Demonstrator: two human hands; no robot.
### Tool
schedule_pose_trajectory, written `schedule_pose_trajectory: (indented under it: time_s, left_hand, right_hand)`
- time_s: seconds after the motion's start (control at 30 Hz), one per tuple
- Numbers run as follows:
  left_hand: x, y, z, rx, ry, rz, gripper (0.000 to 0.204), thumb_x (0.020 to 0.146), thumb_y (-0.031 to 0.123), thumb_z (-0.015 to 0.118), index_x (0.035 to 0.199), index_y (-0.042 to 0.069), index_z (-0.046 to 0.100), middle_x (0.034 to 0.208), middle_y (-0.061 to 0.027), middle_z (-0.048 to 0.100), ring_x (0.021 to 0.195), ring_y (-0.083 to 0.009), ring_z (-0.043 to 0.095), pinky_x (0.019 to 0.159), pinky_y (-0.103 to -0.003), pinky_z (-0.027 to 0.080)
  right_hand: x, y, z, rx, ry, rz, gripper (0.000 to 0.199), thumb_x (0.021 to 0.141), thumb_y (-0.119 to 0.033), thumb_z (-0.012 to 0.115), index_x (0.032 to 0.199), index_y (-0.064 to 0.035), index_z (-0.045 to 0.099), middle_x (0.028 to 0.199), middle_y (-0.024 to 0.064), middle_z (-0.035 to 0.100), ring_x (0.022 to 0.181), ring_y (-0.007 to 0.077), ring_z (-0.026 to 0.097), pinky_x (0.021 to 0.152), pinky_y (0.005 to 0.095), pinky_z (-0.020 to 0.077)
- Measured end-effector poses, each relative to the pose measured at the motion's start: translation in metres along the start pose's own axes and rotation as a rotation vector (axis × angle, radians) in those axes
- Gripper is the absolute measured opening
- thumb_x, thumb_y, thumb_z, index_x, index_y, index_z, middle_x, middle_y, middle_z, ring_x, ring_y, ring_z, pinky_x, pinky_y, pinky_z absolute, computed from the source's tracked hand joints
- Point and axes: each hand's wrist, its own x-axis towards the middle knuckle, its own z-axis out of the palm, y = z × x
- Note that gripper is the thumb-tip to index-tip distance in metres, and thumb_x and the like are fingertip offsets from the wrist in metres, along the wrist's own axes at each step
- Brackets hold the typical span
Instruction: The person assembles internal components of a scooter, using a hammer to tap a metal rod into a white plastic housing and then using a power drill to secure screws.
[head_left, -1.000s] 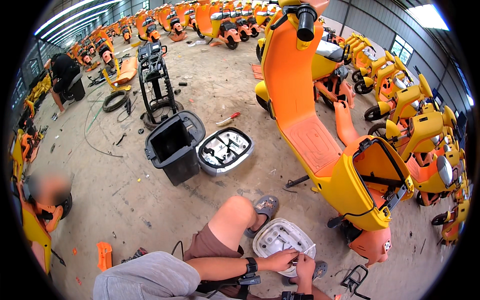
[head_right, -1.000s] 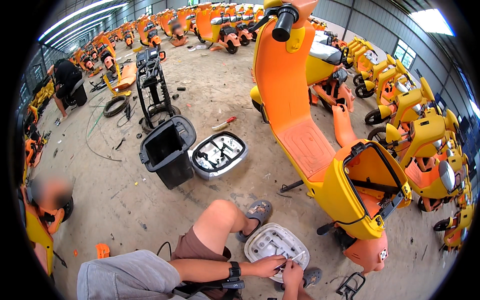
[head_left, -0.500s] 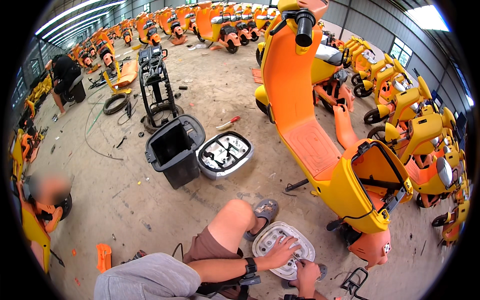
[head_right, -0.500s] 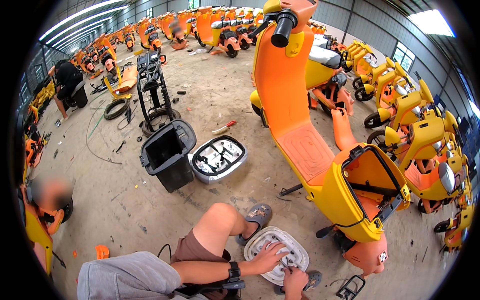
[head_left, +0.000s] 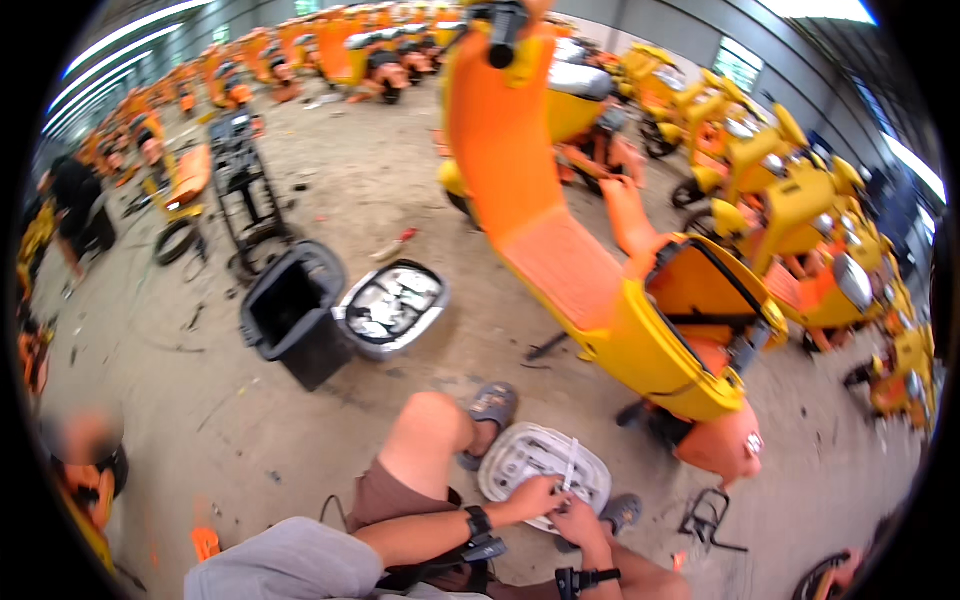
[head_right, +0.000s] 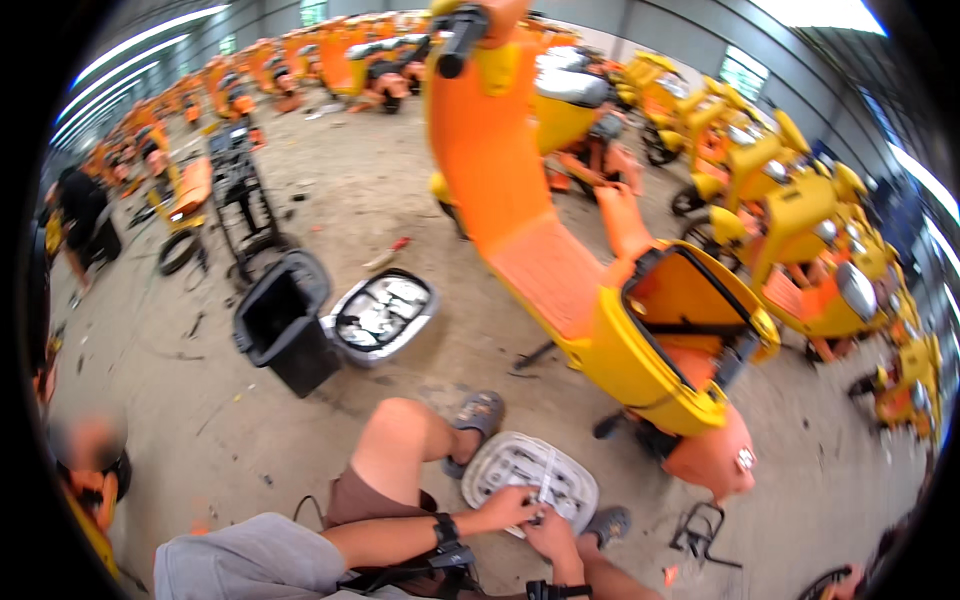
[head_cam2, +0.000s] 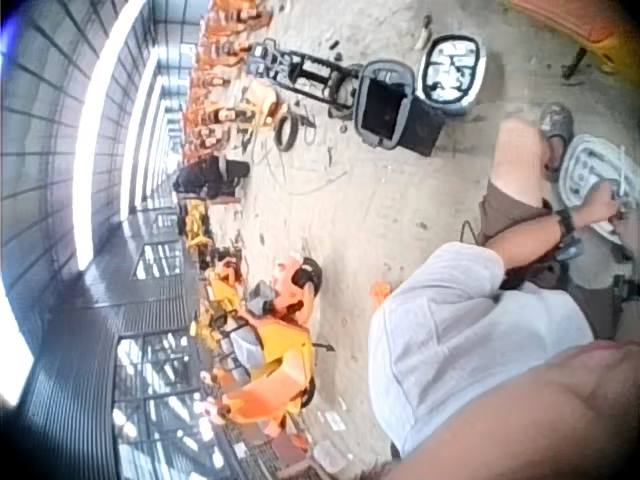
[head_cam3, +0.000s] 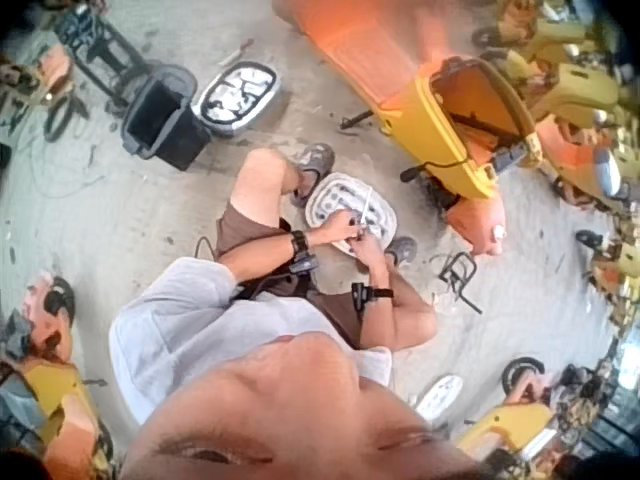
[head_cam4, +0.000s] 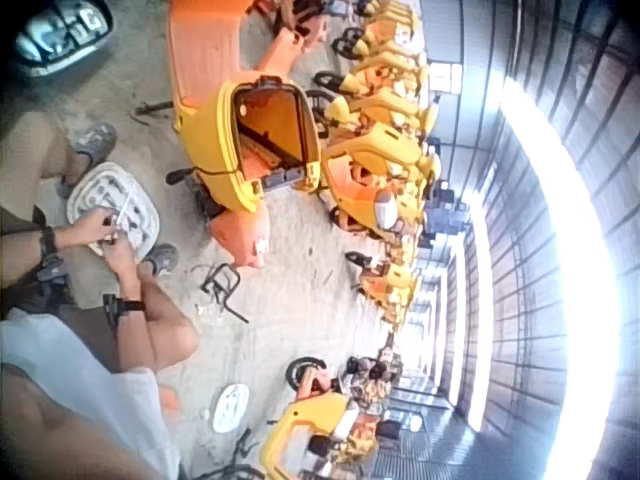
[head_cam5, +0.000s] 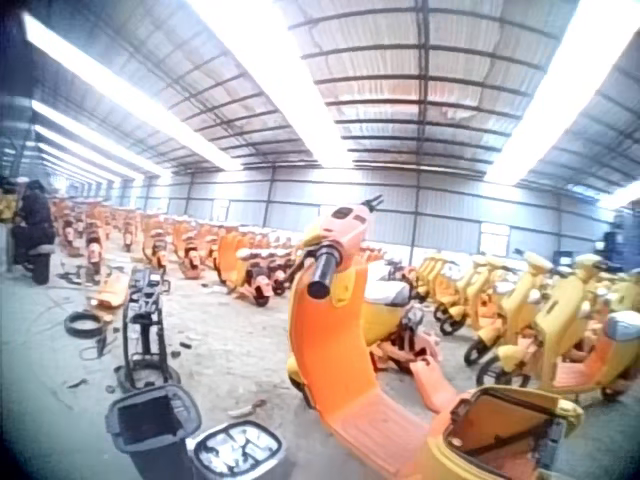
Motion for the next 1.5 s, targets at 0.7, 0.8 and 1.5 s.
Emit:
schedule_pose_trajectory:
  time_s: [0.7, 0.8, 1.5]
  left_hand:
    - [0.015, 0.022, -0.013, 0.582, 0.289, 0.437, 0.029, 0.076, 0.004, 0.065, 0.105, 0.007, 0.068, 0.111, -0.0106, 0.060, 0.112, -0.0296, 0.053, 0.096, -0.047, 0.038]
    - [0.017, 0.022, -0.012, 0.336, 0.144, 0.176, 0.026, 0.080, 0.010, 0.068, 0.105, 0.002, 0.066, 0.097, -0.0136, 0.065, 0.092, -0.0307, 0.061, 0.083, -0.042, 0.047]
    - [0.019, -0.003, 0.009, 0.032, -0.133, 0.091, 0.043, 0.087, 0.016, 0.064, 0.125, -0.001, 0.057, 0.097, -0.0194, 0.066, 0.075, -0.0271, 0.065, 0.070, -0.036, 0.052]
  right_hand:
    - [-0.001, -0.020, -0.045, -0.331, 0.405, 0.109, 0.019, 0.078, -0.027, 0.072, 0.089, -0.0115, 0.075, 0.082, 0.0133, 0.070, 0.088, 0.0305, 0.067, 0.086, 0.0480, 0.0476]
    - [-0.008, -0.014, -0.042, -0.227, 0.362, 0.177, 0.022, 0.079, -0.031, 0.071, 0.084, -0.0095, 0.076, 0.074, 0.0142, 0.069, 0.074, 0.0346, 0.067, 0.070, 0.0441, 0.0528]
    - [-0.019, -0.005, -0.036, -0.015, 0.022, 0.063, 0.040, 0.087, -0.021, 0.054, 0.125, -0.0110, 0.059, 0.095, 0.0152, 0.071, 0.089, 0.0329, 0.067, 0.077, 0.0402, 0.0518]
